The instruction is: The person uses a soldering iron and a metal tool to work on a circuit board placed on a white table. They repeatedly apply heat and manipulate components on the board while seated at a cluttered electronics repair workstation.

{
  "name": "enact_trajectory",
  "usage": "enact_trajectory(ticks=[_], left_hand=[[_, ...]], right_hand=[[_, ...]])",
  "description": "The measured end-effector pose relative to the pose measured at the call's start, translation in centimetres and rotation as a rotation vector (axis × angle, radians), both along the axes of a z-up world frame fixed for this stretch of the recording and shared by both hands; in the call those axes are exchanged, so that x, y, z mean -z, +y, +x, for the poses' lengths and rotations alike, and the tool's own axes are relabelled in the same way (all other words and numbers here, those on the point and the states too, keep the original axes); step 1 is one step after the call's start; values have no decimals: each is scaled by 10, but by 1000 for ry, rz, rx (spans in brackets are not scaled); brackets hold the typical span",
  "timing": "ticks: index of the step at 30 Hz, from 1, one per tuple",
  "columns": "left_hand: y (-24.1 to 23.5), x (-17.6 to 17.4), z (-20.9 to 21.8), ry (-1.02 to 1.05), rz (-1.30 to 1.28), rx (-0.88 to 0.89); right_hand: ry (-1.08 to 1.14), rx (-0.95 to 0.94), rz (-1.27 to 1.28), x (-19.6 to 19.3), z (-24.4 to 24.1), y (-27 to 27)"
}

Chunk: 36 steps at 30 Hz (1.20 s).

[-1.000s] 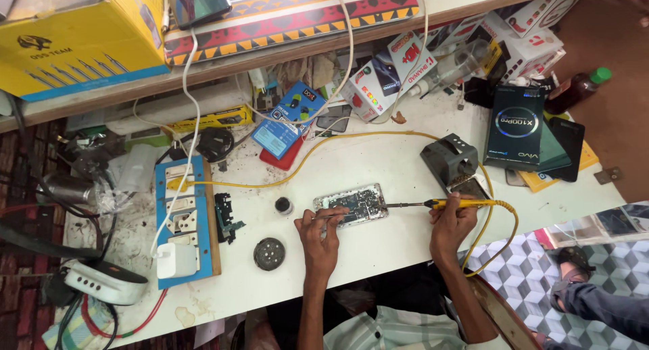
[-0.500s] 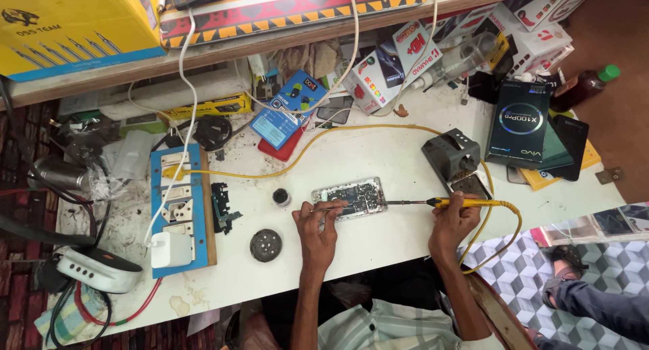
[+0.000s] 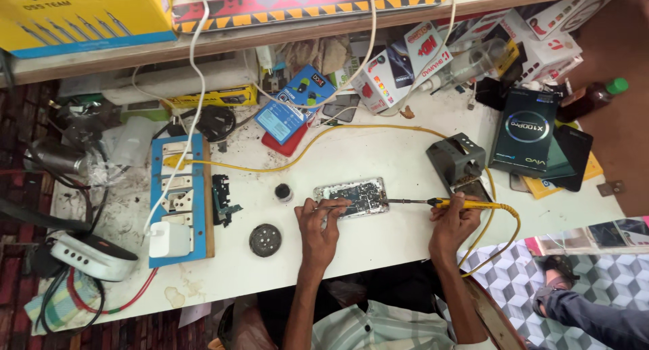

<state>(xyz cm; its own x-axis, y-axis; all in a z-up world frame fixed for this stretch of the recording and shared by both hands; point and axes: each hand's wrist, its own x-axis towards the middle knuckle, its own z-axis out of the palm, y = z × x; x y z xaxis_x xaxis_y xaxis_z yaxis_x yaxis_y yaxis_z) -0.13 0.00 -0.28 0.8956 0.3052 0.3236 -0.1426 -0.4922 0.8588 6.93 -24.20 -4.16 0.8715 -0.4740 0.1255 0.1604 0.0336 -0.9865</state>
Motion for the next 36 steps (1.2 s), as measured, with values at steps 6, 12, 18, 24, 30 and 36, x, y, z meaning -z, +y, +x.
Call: enact_trajectory(ticks=[6,12,18,24,30,36], left_hand=[[0,-1,0,-28,37,15],[0,-4,0,10,14,-2],[0,-5,1,31,9,4],[1,-2,2,-6,30,18],[0,2,2,-35,25,11],[0,1,2,28,18,7]], right_hand=[[-56,-18,95,3,2,-1],[-4,-21,40,3,1,1],[-6,-15,-32,2,-1,1],[-28,35,91,8,2,-2],[-24,-18,61,5,1,0],[-29,-44,12,-2,-1,2]])
